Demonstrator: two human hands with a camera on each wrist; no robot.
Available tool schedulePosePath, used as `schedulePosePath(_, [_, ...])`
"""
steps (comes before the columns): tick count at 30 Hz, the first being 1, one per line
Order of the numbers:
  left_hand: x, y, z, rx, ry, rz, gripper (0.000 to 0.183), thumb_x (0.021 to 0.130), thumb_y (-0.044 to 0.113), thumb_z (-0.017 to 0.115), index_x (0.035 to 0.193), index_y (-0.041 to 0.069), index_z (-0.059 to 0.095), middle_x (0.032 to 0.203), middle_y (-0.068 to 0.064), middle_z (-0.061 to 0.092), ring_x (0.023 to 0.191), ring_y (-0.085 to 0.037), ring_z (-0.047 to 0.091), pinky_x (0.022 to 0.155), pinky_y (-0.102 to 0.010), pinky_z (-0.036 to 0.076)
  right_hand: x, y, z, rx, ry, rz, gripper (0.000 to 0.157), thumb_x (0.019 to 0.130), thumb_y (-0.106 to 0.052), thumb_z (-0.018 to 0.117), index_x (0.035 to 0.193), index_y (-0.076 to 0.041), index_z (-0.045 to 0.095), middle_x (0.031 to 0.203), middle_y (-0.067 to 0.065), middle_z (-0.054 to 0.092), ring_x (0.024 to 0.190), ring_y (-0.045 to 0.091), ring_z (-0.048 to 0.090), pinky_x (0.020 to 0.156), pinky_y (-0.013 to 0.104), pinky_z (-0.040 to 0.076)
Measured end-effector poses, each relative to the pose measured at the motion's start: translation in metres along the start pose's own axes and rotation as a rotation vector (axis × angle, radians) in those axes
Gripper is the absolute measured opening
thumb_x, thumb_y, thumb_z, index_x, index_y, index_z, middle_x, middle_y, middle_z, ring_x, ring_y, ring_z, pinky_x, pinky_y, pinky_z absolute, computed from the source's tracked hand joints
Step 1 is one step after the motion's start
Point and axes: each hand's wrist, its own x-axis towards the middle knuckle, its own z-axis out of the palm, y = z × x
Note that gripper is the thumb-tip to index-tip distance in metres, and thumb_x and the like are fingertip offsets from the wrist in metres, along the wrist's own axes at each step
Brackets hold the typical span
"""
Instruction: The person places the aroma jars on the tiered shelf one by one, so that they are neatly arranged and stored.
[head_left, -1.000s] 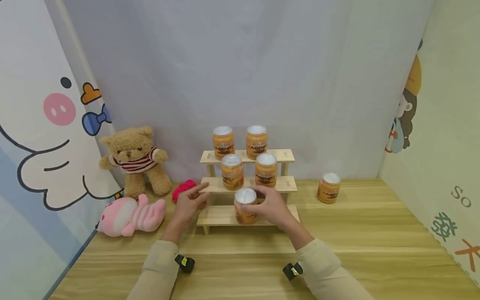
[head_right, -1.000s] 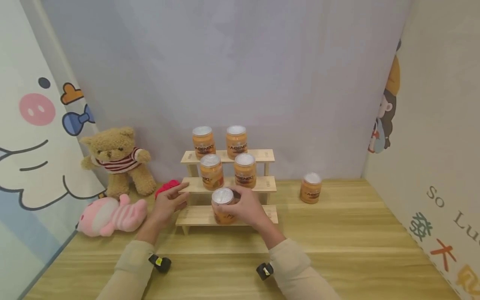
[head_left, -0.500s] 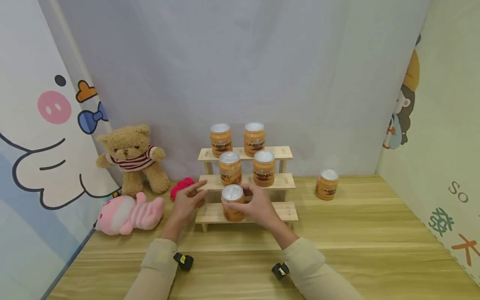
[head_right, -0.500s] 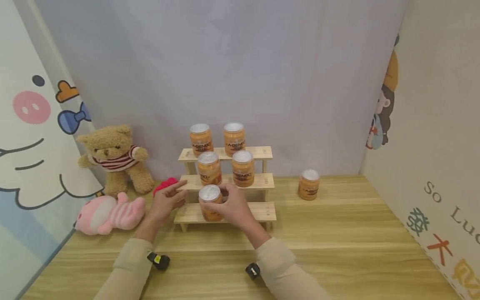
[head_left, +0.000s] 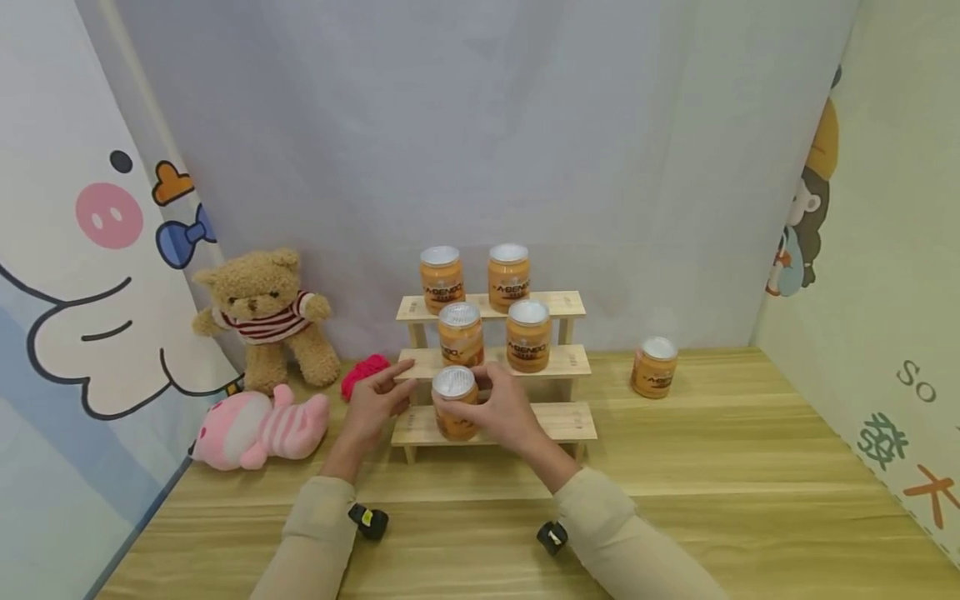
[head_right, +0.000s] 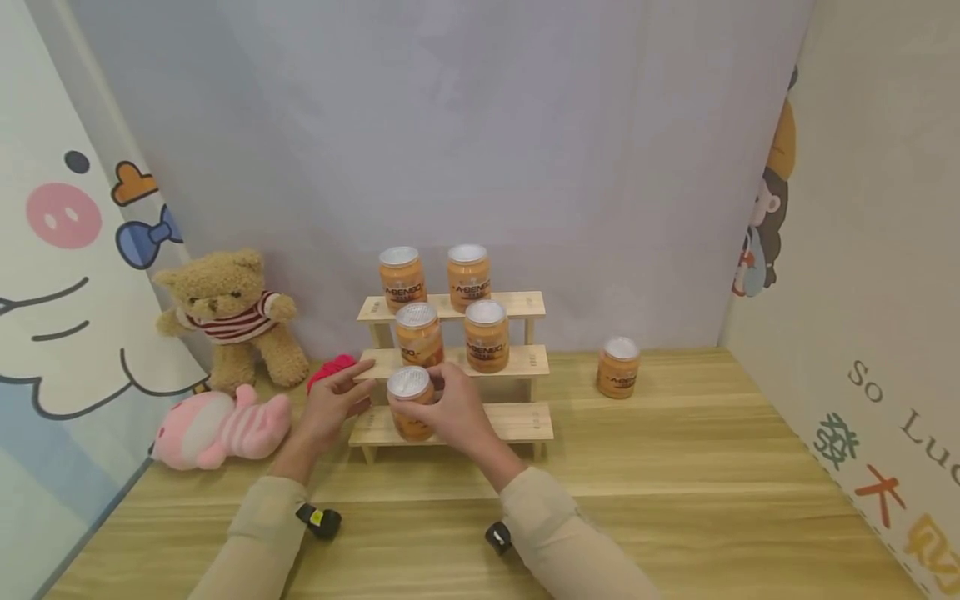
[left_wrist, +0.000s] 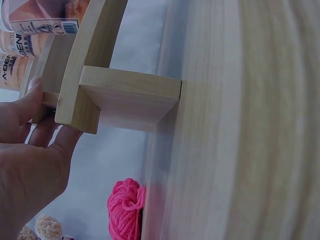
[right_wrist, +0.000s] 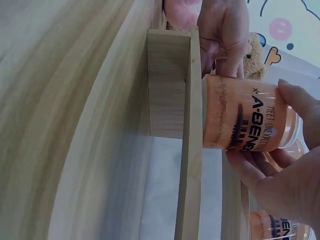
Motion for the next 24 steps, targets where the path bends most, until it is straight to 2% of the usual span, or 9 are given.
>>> schedulePosePath(6, [0.0, -0.001, -0.001, 0.002, -0.017, 0.01, 0.042, 0.096, 0.0, 0.065, 0.137, -0.006, 0.056, 0.064, 0.003, 0.036, 0.055, -0.009, 0.034, 0.058, -0.024, 0.035, 0.004, -0.002, 0.005, 0.0, 0.004, -0.004, 0.051, 0.079, -0.034, 0.087, 0.114, -0.005, 0.064, 0.107, 0.004, 0.066, 0.094, 0.018, 0.065, 0.077, 0.035, 0.056])
schedulePosePath(10, [0.0, -0.001, -0.001, 0.005, -0.017, 0.002, 0.042, 0.097, 0.0, 0.065, 0.138, -0.006, 0.056, 0.065, 0.003, 0.039, 0.056, -0.009, 0.036, 0.059, -0.025, 0.037, 0.005, -0.001, 0.006, -0.001, 0.0, 0.004, 0.053, 0.08, -0.035, 0.086, 0.117, -0.005, 0.064, 0.109, 0.005, 0.066, 0.095, 0.018, 0.065, 0.078, 0.036, 0.056])
schedulePosePath(13, [0.0, -0.001, 0.0, 0.012, -0.013, -0.006, 0.043, 0.096, 0.0, 0.065, 0.138, -0.005, 0.057, 0.066, 0.004, 0.043, 0.059, -0.009, 0.04, 0.062, -0.025, 0.042, 0.004, 0.001, 0.004, 0.007, -0.013, 0.037, 0.061, 0.079, -0.038, 0.086, 0.123, -0.005, 0.061, 0.114, 0.005, 0.065, 0.099, 0.019, 0.064, 0.082, 0.038, 0.055])
schedulePosePath(19, [-0.001, 0.0, 0.002, 0.013, -0.001, -0.008, 0.043, 0.096, -0.001, 0.066, 0.137, -0.005, 0.057, 0.066, 0.004, 0.043, 0.06, -0.009, 0.041, 0.062, -0.023, 0.044, -0.004, 0.001, -0.012, 0.015, -0.028, 0.093, 0.082, 0.076, -0.045, 0.088, 0.137, -0.003, 0.054, 0.126, 0.01, 0.06, 0.116, 0.029, 0.059, 0.092, 0.044, 0.052])
schedulePosePath(24, [0.0, 0.0, -0.001, 0.016, 0.0, -0.007, 0.043, 0.095, -0.001, 0.066, 0.137, -0.006, 0.057, 0.067, 0.004, 0.047, 0.061, -0.008, 0.044, 0.063, -0.023, 0.046, -0.013, 0.0, -0.036, 0.024, 0.025, 0.058, 0.077, 0.08, -0.033, 0.087, 0.139, 0.003, 0.053, 0.128, 0.017, 0.06, 0.116, 0.034, 0.06, 0.09, 0.043, 0.054])
